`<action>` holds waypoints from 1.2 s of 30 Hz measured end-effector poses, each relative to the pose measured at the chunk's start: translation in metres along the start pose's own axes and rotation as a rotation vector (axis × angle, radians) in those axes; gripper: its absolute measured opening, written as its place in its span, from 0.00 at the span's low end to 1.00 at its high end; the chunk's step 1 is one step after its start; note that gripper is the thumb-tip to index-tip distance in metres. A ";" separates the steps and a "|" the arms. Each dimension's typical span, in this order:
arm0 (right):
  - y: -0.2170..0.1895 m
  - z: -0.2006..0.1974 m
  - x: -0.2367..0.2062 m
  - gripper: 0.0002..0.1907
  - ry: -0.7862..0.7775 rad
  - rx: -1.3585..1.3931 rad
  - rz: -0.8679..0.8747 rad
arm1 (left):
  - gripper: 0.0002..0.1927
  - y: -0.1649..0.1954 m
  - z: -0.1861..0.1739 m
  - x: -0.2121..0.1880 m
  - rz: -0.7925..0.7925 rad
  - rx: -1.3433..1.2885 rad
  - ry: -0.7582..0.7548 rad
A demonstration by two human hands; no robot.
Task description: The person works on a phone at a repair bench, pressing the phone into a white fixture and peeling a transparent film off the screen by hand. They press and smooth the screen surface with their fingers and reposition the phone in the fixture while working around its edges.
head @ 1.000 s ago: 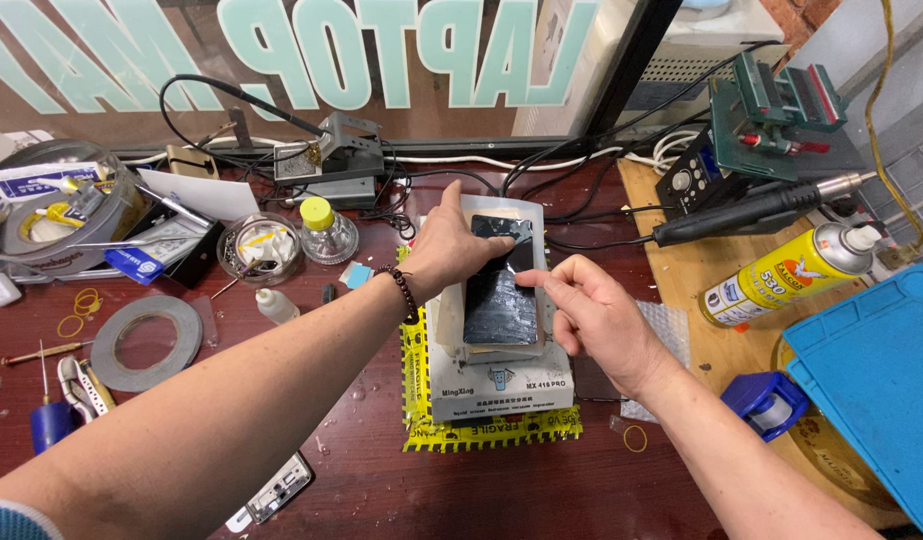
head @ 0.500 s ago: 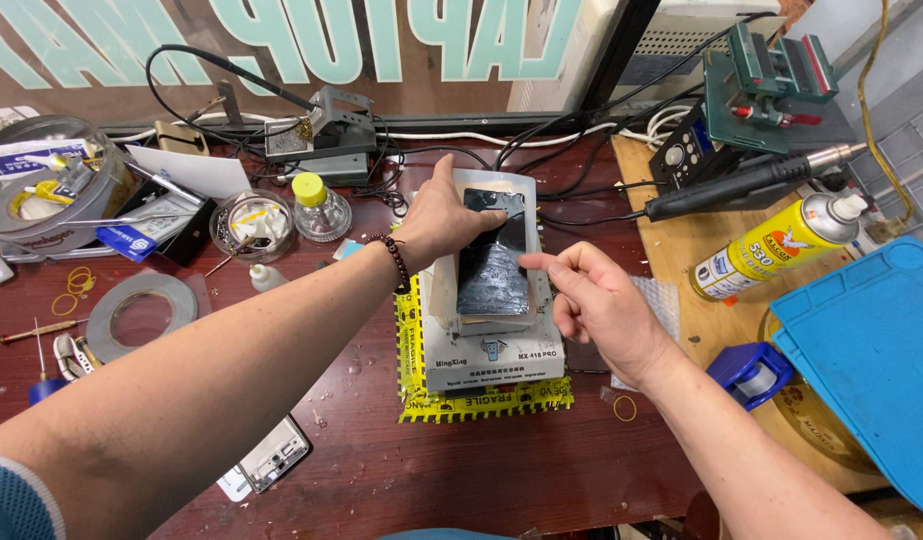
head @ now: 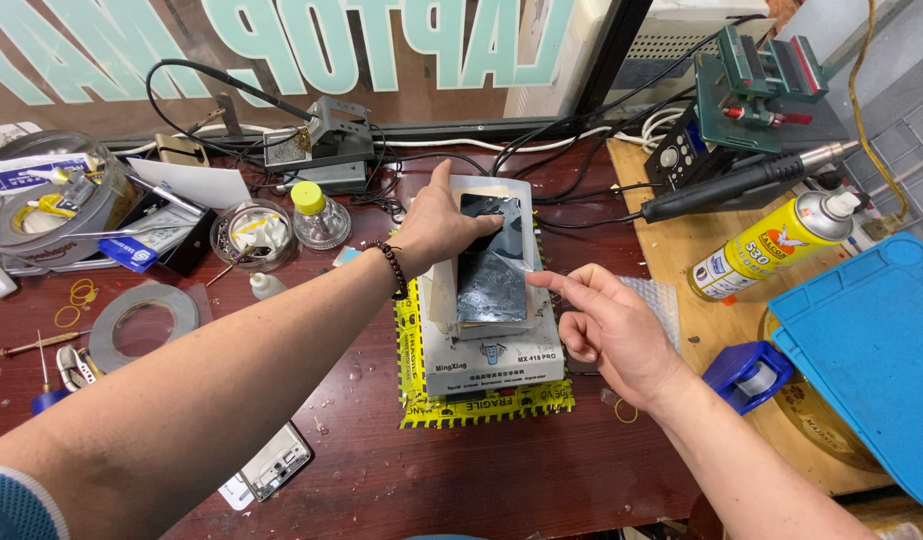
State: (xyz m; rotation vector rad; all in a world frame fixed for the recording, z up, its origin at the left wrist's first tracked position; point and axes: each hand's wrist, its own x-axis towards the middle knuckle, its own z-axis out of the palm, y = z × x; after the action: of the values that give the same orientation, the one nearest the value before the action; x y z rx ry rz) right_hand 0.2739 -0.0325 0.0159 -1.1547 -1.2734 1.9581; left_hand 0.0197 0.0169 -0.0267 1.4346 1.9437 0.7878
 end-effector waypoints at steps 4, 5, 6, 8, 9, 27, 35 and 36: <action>0.001 0.000 -0.005 0.08 0.011 0.019 0.029 | 0.62 0.000 0.001 0.000 0.015 -0.007 0.007; 0.002 0.000 -0.006 0.08 0.017 0.021 0.031 | 0.62 0.001 0.001 -0.001 0.015 -0.002 0.012; 0.002 0.000 -0.006 0.07 0.022 0.023 0.033 | 0.62 0.001 0.000 -0.001 0.018 -0.001 0.014; 0.002 0.001 -0.005 0.08 0.041 -0.007 0.030 | 0.62 0.002 -0.001 -0.002 0.022 0.002 0.019; 0.002 0.002 -0.004 0.08 0.052 -0.019 0.029 | 0.58 0.003 -0.002 -0.003 0.019 0.010 0.013; -0.015 0.013 0.027 0.09 0.019 -0.114 -0.051 | 0.10 -0.001 -0.012 0.022 -0.039 -0.156 0.170; -0.033 0.015 0.062 0.13 -0.032 -0.244 -0.028 | 0.09 -0.016 -0.038 0.050 -0.137 -0.167 0.218; -0.035 0.016 0.068 0.14 -0.035 -0.258 -0.020 | 0.10 -0.017 -0.040 0.054 -0.146 -0.159 0.212</action>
State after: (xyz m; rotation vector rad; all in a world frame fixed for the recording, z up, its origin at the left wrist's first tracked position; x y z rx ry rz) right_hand 0.2259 0.0283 0.0257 -1.2268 -1.5863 1.8458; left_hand -0.0341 0.0600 -0.0195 1.1404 2.0634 1.0356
